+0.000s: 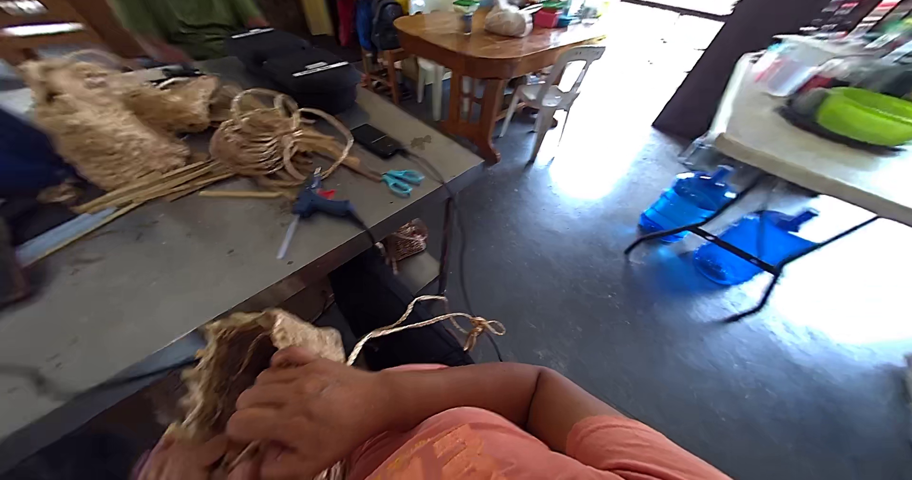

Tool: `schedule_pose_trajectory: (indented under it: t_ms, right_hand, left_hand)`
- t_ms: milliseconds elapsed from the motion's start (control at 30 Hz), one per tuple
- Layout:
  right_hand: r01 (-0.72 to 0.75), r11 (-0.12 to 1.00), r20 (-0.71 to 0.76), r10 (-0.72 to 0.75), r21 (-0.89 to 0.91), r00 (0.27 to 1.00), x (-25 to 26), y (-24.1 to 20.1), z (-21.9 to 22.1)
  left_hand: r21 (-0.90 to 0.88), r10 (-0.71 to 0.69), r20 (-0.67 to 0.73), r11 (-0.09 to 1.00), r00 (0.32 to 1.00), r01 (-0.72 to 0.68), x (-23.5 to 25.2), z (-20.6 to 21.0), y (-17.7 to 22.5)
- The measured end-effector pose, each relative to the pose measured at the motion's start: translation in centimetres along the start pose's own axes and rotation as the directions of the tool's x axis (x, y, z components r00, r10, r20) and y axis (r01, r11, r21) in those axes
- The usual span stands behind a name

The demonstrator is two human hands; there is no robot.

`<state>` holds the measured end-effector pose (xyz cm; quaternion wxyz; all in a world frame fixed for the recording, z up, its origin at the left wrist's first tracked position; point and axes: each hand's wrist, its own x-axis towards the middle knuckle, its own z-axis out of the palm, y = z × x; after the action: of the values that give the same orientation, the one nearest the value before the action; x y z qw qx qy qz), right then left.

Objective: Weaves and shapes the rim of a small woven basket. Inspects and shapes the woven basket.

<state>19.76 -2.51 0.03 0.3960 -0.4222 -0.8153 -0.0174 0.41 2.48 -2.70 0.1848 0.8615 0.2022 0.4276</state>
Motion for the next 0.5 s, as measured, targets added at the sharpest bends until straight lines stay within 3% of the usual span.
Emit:
schedule_pose_trajectory:
  t_ms: [200, 367, 500]
  right_hand:
    - [-0.014, 1.000, 0.000, 0.014, 0.023, 1.000, -0.4, 0.1, 0.5]
    - [0.077, 0.987, -0.086, -0.065, 0.140, 0.994, -1.9, 1.2, 1.3]
    - [0.037, 0.980, -0.237, 0.011, 0.194, 0.972, -2.6, 1.6, 0.4]
  left_hand:
    - [0.022, -0.062, -0.127, 0.998, 0.990, 0.065, -0.9, 0.7, 0.6]
    - [-0.013, -0.048, -0.176, 0.999, 0.983, 0.047, -0.9, 0.9, 1.1]
    - [-0.063, -0.030, -0.178, 0.998, 0.984, 0.019, -0.5, 0.4, 1.0]
